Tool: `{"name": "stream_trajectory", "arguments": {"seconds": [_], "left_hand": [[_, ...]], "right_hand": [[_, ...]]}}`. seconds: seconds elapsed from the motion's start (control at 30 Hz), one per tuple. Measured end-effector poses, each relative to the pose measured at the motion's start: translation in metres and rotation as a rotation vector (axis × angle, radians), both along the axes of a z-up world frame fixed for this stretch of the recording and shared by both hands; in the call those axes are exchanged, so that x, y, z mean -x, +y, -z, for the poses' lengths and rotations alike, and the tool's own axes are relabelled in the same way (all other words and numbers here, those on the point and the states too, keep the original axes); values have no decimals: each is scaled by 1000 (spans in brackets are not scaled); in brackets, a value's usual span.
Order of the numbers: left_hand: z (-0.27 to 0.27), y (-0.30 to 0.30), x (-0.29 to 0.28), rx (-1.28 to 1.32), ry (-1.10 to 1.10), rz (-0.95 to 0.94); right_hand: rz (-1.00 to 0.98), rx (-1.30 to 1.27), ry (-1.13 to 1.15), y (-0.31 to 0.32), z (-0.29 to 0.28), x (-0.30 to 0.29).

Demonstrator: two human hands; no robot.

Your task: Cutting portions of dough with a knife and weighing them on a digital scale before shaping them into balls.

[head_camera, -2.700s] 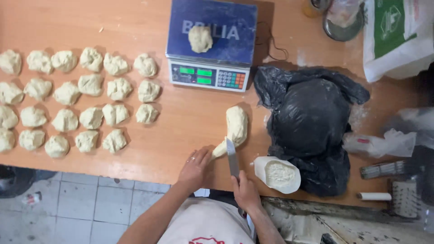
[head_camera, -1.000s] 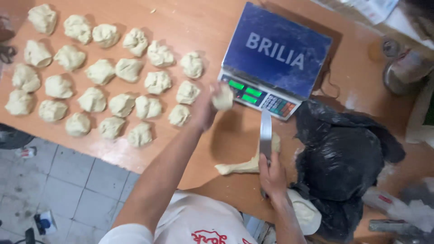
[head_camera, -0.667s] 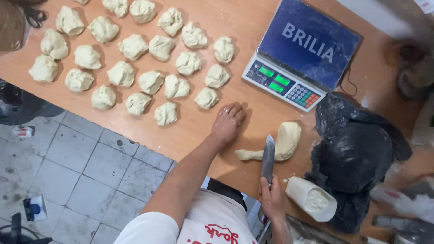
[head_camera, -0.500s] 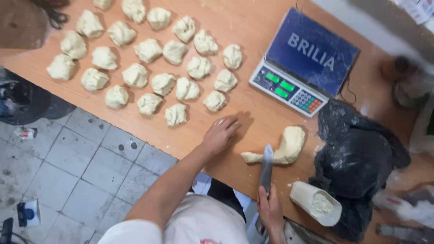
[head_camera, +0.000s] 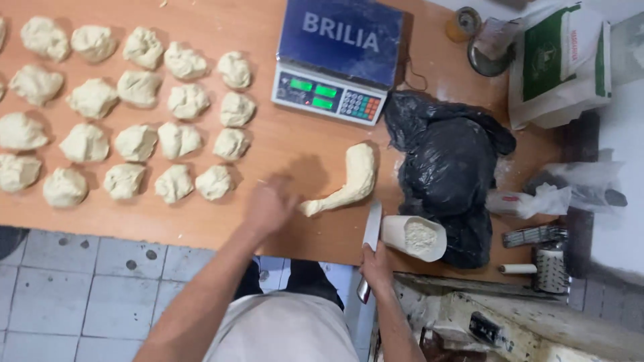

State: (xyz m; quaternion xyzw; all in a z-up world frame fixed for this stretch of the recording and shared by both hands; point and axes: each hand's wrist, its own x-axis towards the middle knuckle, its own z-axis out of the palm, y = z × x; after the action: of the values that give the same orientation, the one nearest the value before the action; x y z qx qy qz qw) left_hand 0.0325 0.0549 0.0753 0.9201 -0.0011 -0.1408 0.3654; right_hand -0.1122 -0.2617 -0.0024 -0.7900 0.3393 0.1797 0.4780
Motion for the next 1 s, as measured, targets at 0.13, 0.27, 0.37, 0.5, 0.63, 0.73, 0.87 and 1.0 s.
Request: {"name": "stream_trajectory", "arguments": {"seconds": [0.13,0.27,0.37,0.5,0.63,0.73,0.87,1.0], "left_hand": [[67,-104,-31,330,-100,17],[79,-168,-102,623,487,-370],[68,-170,-126,679,655,-336],[59,-206,-115,70,394,-96],[49,-235,-102,-193,-19,-229],[95,-221,-100,-390,-618,-283],[133,-195,-124,539,327,-519],[92,-136,-119,1227,731,-471]], "right_hand": [[-297,338,-172,-5,23,-30],[-439,436,-124,9,-31,-62],[-510,368,-66,-3,-89,-55],[-383,296,-9,-40,-43,7],[-278,81,-71,-26,-5,-2],[-209,153,-239,-10,31,-49],[-410,275,-29,16,-31,-110],[-760,434,-150,5,-91,-69]]}}
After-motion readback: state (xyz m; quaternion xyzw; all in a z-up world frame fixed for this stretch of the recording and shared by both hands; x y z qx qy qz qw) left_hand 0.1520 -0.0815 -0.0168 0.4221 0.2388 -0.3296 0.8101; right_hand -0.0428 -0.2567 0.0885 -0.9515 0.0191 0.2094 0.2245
